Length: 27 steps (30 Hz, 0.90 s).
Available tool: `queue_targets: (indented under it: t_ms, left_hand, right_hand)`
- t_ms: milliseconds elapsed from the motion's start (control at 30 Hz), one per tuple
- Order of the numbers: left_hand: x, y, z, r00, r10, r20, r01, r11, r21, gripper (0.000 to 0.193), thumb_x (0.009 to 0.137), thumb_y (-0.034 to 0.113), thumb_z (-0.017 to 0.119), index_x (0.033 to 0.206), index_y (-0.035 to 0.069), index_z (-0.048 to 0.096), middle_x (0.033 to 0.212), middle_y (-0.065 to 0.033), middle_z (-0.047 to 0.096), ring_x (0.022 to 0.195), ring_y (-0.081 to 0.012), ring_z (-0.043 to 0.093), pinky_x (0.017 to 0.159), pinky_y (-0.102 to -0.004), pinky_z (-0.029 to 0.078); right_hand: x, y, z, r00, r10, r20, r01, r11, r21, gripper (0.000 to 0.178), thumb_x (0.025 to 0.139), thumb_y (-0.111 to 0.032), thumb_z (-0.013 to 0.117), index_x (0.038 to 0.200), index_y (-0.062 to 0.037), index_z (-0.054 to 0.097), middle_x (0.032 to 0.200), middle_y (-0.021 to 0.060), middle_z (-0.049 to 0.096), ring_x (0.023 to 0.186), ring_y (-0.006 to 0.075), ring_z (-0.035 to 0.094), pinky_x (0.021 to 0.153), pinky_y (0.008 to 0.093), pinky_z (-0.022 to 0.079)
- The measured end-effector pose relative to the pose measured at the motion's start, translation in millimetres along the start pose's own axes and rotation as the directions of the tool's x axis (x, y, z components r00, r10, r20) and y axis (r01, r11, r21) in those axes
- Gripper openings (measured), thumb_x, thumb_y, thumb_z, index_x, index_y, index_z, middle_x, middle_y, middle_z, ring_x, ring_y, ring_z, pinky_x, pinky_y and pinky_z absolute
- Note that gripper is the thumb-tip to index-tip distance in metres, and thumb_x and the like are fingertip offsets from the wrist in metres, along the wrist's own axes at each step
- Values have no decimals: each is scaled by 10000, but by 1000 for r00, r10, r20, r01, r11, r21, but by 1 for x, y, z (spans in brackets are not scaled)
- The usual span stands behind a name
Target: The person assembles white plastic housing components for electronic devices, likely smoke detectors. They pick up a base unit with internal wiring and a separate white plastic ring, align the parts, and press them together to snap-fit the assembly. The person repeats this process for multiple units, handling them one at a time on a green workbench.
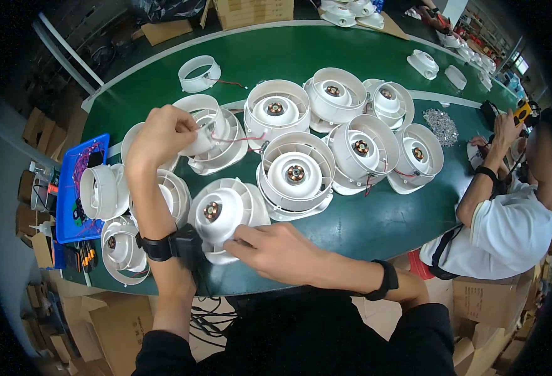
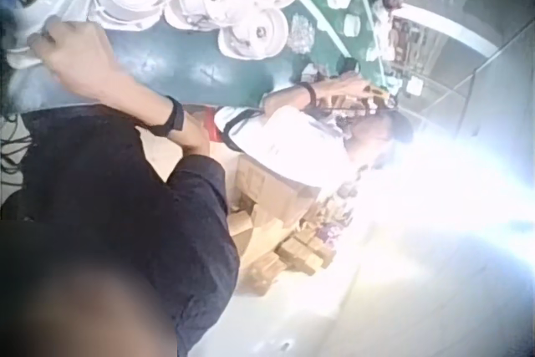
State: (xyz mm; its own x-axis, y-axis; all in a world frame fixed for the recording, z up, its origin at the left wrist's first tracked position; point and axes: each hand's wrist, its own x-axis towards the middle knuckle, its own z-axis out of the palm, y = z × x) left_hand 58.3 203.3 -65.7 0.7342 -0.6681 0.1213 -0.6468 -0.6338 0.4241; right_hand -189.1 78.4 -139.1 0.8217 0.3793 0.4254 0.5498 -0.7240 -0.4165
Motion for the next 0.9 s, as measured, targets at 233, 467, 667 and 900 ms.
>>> queue_targets:
  t_ms: [233, 467, 667, 900]
  left_hand:
    - [1, -7, 2, 989, -19, 146, 28, 998, -60, 281, 704, 12, 708, 976, -47, 743, 852, -200, 738, 778, -264, 729, 756, -356, 564]
    - [-6, 3, 4, 958, -26, 287, 17, 999, 34, 412, 686, 73, 734, 1086, -24, 724, 1055, -226, 727, 982, -327, 712, 899, -371, 551]
    - [-11, 29, -10, 974, 19, 228, -24, 999, 20, 509, 729, 151, 758, 1206, -8, 677, 1137, -235, 702, 1045, -355, 690, 923, -387, 539]
    - [-44, 12, -29, 987, 108, 122, -108, 994, -5, 450, 779, 127, 737, 1182, -58, 659, 1088, -228, 709, 972, -332, 698, 865, -388, 551]
  right_hand:
    - [-7, -16, -67, 992, 60, 108, -80, 979, 186, 240, 812, -94, 762, 1047, -69, 720, 973, 57, 690, 736, 221, 686, 585, 341, 544]
    - [0, -32, -114, 975, 167, 147, -199, 949, 244, 244, 777, -139, 804, 1013, -84, 772, 929, 82, 713, 710, 253, 692, 567, 339, 532]
    - [10, -29, -182, 987, -9, -160, 8, 1000, -3, 197, 715, -55, 814, 905, -18, 775, 824, 95, 732, 654, 207, 693, 574, 299, 532]
    - [121, 111, -190, 918, 265, -294, -341, 907, -246, 257, 775, -83, 757, 1003, 34, 739, 860, 175, 741, 737, 220, 732, 701, 330, 569]
